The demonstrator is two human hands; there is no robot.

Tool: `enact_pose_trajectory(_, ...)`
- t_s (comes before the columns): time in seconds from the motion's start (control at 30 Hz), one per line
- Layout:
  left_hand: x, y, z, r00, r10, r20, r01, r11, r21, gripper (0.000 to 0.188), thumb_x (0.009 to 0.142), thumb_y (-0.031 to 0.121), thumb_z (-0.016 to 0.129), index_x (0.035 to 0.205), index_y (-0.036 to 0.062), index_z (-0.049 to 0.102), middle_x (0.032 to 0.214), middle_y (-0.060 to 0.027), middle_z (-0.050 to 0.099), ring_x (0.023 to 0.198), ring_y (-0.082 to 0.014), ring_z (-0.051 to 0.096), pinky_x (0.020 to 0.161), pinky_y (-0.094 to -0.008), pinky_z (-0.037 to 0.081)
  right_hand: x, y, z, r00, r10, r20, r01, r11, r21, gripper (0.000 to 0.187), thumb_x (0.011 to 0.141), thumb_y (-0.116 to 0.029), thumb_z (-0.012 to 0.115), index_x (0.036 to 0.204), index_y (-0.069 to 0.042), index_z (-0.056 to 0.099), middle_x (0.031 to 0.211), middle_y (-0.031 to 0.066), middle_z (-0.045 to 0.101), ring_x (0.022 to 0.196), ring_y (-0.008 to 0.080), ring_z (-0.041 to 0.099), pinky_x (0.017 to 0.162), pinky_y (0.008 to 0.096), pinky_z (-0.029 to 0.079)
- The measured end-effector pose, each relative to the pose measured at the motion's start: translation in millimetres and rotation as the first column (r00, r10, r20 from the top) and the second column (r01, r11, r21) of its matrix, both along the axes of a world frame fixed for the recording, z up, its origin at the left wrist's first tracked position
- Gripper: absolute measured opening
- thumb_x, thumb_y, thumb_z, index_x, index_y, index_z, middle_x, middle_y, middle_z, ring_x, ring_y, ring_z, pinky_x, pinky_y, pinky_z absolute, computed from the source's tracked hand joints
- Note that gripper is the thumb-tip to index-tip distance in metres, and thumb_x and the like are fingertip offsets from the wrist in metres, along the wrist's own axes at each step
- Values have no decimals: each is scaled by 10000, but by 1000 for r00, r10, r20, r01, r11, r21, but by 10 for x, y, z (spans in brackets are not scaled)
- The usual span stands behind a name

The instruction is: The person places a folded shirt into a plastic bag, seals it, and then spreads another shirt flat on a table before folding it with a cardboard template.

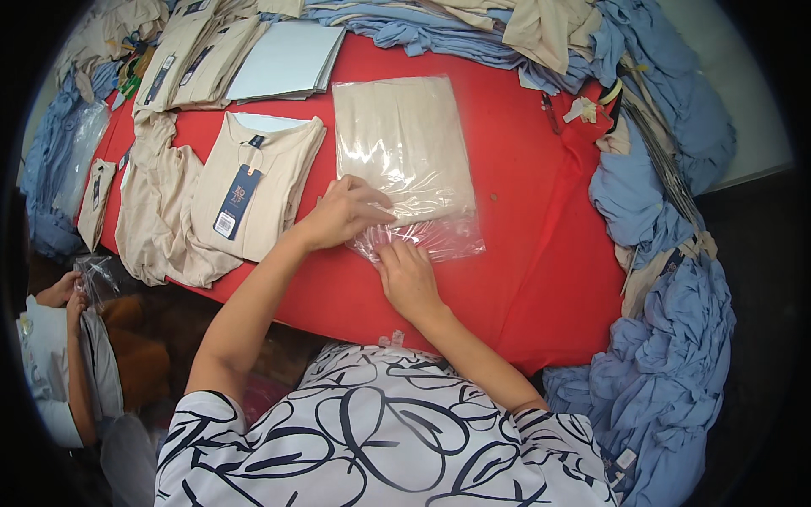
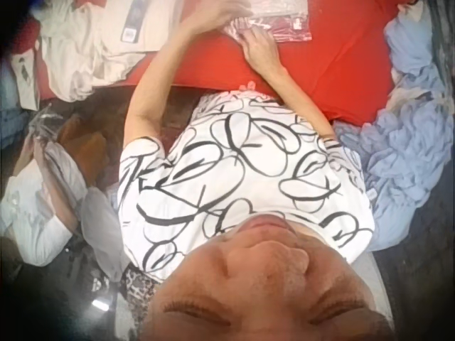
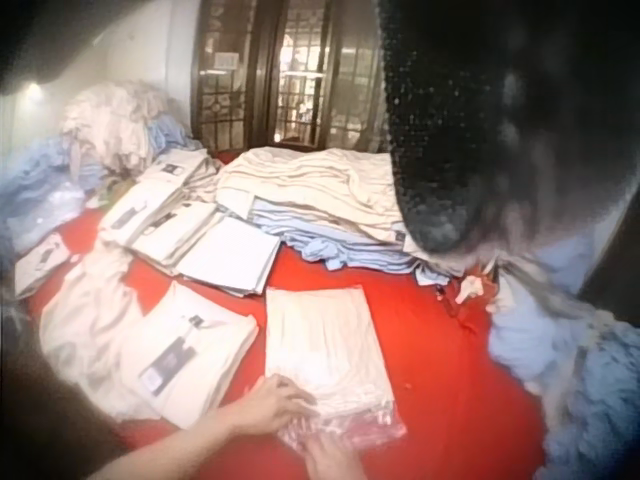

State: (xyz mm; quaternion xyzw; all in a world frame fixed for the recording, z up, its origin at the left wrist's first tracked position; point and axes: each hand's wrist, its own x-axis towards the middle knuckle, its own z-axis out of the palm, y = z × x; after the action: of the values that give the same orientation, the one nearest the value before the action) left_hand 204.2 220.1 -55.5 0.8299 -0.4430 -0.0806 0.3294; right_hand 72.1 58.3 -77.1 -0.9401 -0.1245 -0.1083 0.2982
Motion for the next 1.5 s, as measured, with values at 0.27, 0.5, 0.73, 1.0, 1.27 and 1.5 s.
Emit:
enact_pose_trajectory(0.27,82,2,-81,999,-48,-25,49,996,69,256,855,164,642,1056,272,759,1222,90,618,1136,-234,456,1061,-372,308,-101,63,74,995,47,86,-43,998,-51,95,808,-112,664,886,-91,614,955,43,598,845,248,526,822,409,380)
enact_pose_trajectory(0.5,179,31,-138,996,-83,-36,85,994,70,251,868,227,621,1084,257,745,1272,56,598,1158,-259,426,1067,-365,276,-406,206,191,993,-62,98,64,998,-15,146,799,-136,688,919,-86,622,952,48,599,880,257,524,825,417,386)
enact_pose_trajectory(0.73,165,7,-150,997,-73,-34,76,990,122,259,898,213,591,1094,293,740,1289,89,582,1203,-239,426,1102,-397,247,-169,399,26,979,-195,53,201,971,-132,210,781,-193,725,937,-85,633,977,62,556,963,281,497,831,423,385)
enact_pose_trajectory(1.0,65,50,-193,995,-75,62,75,997,7,256,873,194,635,1081,295,746,1281,76,582,1195,-243,431,1082,-377,277,-108,340,207,960,-108,258,118,993,-24,90,758,-126,726,783,-98,645,918,19,587,920,251,502,821,414,378)
enact_pose_trajectory(1.27,29,49,-191,992,-38,123,47,996,-71,244,864,210,651,1077,279,748,1250,38,602,1161,-258,451,1030,-381,312,-655,257,305,957,8,292,34,990,-137,128,729,-137,729,852,-136,692,964,10,627,953,226,530,926,458,378)
enact_pose_trajectory(1.5,-88,-119,72,944,-97,314,93,995,29,184,837,203,656,989,204,760,1137,23,629,1015,-235,517,922,-365,394,-457,-368,226,935,-224,274,282,939,-194,301,788,-63,642,1087,-80,665,1105,81,618,986,282,551,938,415,403)
